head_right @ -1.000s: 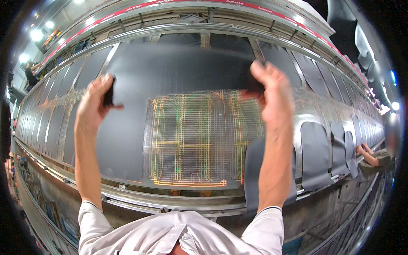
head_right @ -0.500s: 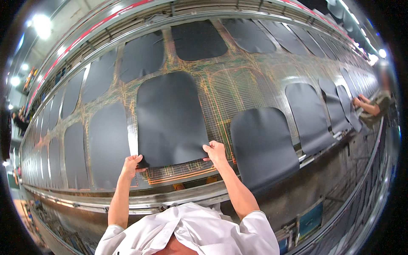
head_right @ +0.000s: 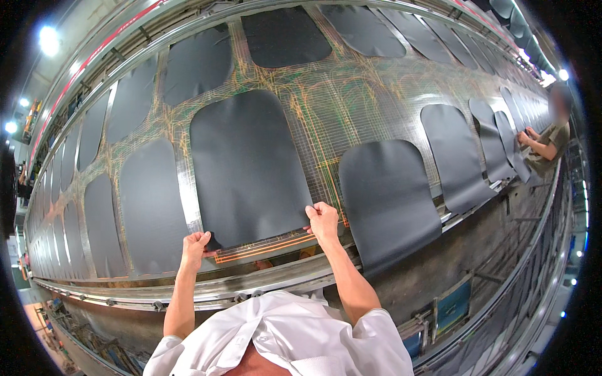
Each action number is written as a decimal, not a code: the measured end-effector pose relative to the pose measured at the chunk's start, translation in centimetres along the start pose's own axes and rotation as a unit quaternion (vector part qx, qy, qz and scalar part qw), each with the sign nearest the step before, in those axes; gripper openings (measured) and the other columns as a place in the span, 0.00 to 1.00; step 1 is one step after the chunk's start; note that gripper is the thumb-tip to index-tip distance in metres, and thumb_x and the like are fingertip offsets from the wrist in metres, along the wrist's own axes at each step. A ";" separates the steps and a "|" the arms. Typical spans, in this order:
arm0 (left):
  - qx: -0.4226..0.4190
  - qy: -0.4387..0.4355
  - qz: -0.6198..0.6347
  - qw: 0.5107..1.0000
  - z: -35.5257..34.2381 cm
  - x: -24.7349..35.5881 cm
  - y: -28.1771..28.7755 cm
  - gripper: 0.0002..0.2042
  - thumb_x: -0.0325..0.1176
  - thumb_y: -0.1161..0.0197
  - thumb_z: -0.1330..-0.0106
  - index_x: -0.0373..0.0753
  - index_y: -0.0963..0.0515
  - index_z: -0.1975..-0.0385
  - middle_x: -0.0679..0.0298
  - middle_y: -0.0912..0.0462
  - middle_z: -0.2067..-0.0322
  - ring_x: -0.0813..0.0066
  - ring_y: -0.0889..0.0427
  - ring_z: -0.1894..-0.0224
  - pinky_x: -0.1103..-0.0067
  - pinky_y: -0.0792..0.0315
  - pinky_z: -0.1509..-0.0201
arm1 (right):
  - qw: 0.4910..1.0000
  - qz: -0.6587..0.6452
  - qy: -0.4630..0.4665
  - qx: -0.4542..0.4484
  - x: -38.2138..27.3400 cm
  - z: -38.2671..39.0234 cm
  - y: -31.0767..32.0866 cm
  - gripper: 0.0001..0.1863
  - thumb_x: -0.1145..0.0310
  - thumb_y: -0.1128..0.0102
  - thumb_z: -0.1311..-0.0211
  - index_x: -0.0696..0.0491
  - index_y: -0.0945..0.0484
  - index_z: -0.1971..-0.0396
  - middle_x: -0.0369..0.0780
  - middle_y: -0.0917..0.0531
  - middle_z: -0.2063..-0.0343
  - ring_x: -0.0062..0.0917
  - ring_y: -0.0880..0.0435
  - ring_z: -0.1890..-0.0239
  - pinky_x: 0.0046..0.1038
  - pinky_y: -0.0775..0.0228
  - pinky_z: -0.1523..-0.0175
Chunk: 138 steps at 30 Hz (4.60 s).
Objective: The person applies black rectangular material patches onto a large curved metallic surface with a grid pattern. They repeatedly pick up a patch, align it with the grid, press it down, and smooth it out with their hands. The process is repeated for multiple patches along the surface.
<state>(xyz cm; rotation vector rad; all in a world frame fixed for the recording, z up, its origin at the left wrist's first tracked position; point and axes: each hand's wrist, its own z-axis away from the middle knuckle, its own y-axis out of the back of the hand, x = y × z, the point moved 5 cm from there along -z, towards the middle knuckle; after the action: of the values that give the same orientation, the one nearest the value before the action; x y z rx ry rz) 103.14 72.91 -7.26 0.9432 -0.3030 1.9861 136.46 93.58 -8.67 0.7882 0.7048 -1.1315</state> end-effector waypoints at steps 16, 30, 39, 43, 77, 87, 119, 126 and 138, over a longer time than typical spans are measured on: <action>0.023 0.013 -0.041 0.999 1.2 -1.7 0.4 0.13 0.34 0.35 0.33 0.31 0.22 0.76 0.69 0.27 0.82 0.82 0.26 0.81 0.78 0.18 0.77 | 0.976 0.176 0.097 0.082 -0.3 1.4 2.2 0.11 0.68 0.29 0.47 0.61 0.18 0.74 0.36 0.20 0.84 0.16 0.27 0.80 0.26 0.33 0.71; 0.028 0.048 -0.058 0.997 2.0 -2.1 0.7 0.12 0.32 0.35 0.34 0.29 0.21 0.75 0.69 0.26 0.82 0.83 0.26 0.82 0.81 0.20 0.78 | 0.969 0.240 0.024 0.049 0.1 1.3 2.7 0.11 0.68 0.28 0.50 0.61 0.17 0.77 0.38 0.19 0.84 0.18 0.25 0.81 0.26 0.32 0.70; -0.006 0.072 -0.042 0.997 1.5 -3.0 0.9 0.10 0.33 0.36 0.33 0.31 0.20 0.72 0.67 0.22 0.80 0.77 0.18 0.79 0.81 0.20 0.77 | 0.978 0.203 -0.017 0.041 0.8 1.1 3.1 0.12 0.68 0.27 0.49 0.62 0.18 0.77 0.35 0.21 0.85 0.14 0.29 0.80 0.23 0.35 0.72; -0.003 0.085 -0.020 0.996 1.7 -2.5 0.9 0.12 0.34 0.34 0.35 0.30 0.19 0.74 0.69 0.23 0.81 0.82 0.21 0.79 0.82 0.20 0.75 | 0.976 0.212 -0.028 0.033 1.1 0.9 3.2 0.12 0.69 0.27 0.49 0.62 0.19 0.78 0.33 0.22 0.85 0.13 0.29 0.80 0.22 0.36 0.73; -0.029 0.141 -0.008 0.990 1.4 -2.5 1.5 0.12 0.35 0.29 0.39 0.33 0.20 0.77 0.68 0.23 0.81 0.82 0.22 0.79 0.80 0.18 0.73 | 0.978 0.190 -0.087 -0.012 0.2 1.1 3.2 0.09 0.72 0.30 0.49 0.61 0.19 0.79 0.33 0.23 0.85 0.12 0.27 0.82 0.18 0.32 0.78; -0.035 0.150 -0.018 0.988 1.3 -2.5 1.6 0.12 0.35 0.30 0.39 0.33 0.20 0.77 0.69 0.23 0.82 0.83 0.22 0.79 0.81 0.18 0.74 | 0.976 0.196 -0.088 -0.016 -0.1 1.2 3.1 0.09 0.71 0.30 0.49 0.61 0.19 0.79 0.33 0.22 0.85 0.13 0.27 0.82 0.19 0.31 0.77; -0.037 0.157 -0.012 0.987 1.2 -2.4 1.6 0.12 0.33 0.30 0.39 0.32 0.21 0.79 0.68 0.24 0.83 0.82 0.22 0.80 0.80 0.19 0.74 | 0.977 0.202 -0.067 -0.002 0.6 1.2 3.2 0.10 0.71 0.30 0.50 0.61 0.19 0.80 0.32 0.23 0.85 0.12 0.28 0.82 0.19 0.33 0.77; -0.045 0.148 -0.030 0.988 1.1 -1.6 1.3 0.12 0.32 0.30 0.39 0.32 0.21 0.81 0.68 0.25 0.83 0.81 0.23 0.80 0.79 0.19 0.75 | 0.968 0.248 -0.035 -0.011 -0.4 1.3 3.2 0.10 0.69 0.29 0.50 0.61 0.18 0.78 0.35 0.22 0.86 0.14 0.27 0.81 0.22 0.33 0.74; -0.036 0.111 -0.057 0.992 1.1 -2.2 0.9 0.11 0.30 0.34 0.37 0.32 0.21 0.80 0.67 0.24 0.83 0.81 0.23 0.80 0.78 0.18 0.76 | 0.966 0.257 -0.039 -0.006 -1.7 1.1 3.2 0.10 0.66 0.29 0.49 0.58 0.17 0.77 0.38 0.18 0.83 0.19 0.22 0.80 0.25 0.29 0.69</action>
<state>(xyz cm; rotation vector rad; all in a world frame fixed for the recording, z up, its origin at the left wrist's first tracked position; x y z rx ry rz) 103.64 70.43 -7.93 0.6720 -0.1905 1.9396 139.13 94.22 -6.06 0.8489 0.4048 -0.6808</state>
